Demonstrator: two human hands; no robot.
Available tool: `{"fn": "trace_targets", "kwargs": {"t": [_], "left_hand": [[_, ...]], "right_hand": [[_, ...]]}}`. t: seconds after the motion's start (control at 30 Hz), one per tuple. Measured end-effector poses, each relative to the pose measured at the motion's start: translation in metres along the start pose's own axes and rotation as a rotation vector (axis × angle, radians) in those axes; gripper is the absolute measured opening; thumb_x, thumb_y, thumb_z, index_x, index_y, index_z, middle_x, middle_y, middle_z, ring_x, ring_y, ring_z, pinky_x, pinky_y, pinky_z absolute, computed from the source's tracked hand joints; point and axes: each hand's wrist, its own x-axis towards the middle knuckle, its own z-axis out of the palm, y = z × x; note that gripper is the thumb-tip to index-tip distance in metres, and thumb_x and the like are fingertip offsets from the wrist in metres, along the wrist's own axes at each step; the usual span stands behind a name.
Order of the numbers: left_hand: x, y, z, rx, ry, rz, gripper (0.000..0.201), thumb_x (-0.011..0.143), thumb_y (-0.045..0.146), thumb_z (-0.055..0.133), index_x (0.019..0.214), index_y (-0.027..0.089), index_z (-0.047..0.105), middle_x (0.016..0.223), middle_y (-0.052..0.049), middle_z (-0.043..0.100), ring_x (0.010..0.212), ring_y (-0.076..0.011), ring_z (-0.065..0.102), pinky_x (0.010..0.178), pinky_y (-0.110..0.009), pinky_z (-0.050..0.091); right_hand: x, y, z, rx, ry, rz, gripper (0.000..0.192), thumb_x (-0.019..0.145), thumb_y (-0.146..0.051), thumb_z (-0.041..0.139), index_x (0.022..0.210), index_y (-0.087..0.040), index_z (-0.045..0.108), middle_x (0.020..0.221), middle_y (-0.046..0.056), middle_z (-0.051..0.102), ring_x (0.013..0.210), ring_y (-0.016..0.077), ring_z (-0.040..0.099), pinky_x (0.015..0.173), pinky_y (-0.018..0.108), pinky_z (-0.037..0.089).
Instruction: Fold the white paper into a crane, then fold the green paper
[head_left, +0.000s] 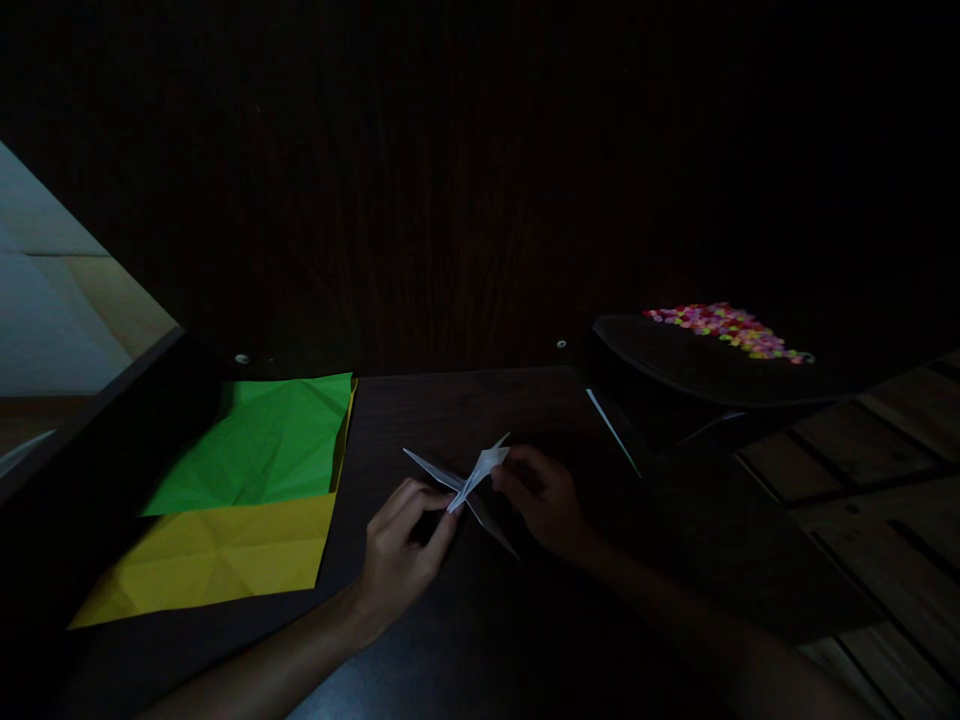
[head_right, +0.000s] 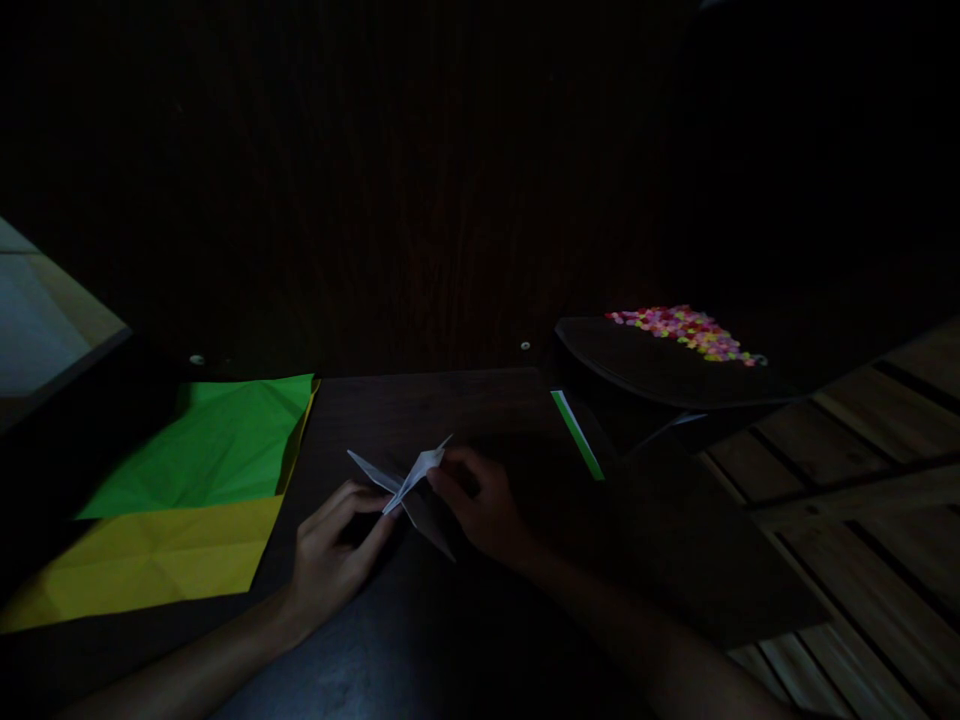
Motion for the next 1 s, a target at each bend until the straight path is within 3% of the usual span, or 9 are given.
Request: {"fn": "trace_targets", "kwargs": {"t": [0.33,0.63,0.87,1.0], "left_hand": [[-0.0001,-0.0002,0.0000,-0.012,-0.010,-0.002,0.007,0.085,0.011,0.064,0.086,0.018,0.067,0.077,-0.003,0.068,0.070,-0.0158,0.065,0.061,-0.027,0.052],[0.0000,0.0005,0.0001,-0.011,-0.017,0.010,0.007,0.085,0.010,0.064,0.086,0.017,0.066,0.074,-0.003,0.065,0.068,-0.0154,0.063,0.060,-0.026,0.051],[-0.0004,0.0007,0.0000,-0.020,-0.014,-0.007,0.007,0.085,0.012,0.064,0.087,0.017,0.067,0.074,-0.003,0.066,0.068,-0.0158,0.064,0.060,-0.026,0.051],[-0.0007,0.0002,0.0002,-0.021,-0.008,-0.003,0.006,0.085,0.012,0.064,0.086,0.018,0.068,0.075,-0.003,0.066,0.068,-0.0159,0.064,0.060,-0.026,0.052]], "right_hand": [[0.0014,-0.0016,-0.0025,-0.161,0.046,-0.169,0.007,0.086,-0.030,0.064,0.084,-0.025,0.068,0.077,0.002,0.072,0.069,0.0190,0.067,0.067,0.032,0.054],[-0.0006,-0.0005,-0.0089,-0.105,-0.108,-0.264,0.012,0.091,-0.024,0.059,0.102,-0.025,0.064,0.091,0.004,0.070,0.081,0.0186,0.066,0.071,0.031,0.052],[0.0050,-0.0042,-0.0064,-0.088,-0.088,-0.352,0.013,0.094,-0.022,0.052,0.093,-0.025,0.065,0.084,0.004,0.064,0.076,0.0183,0.061,0.067,0.033,0.049],[0.0032,-0.0016,-0.0044,-0.100,0.004,-0.337,0.007,0.091,-0.024,0.058,0.091,-0.025,0.064,0.080,0.002,0.060,0.072,0.0176,0.058,0.065,0.032,0.048]]}}
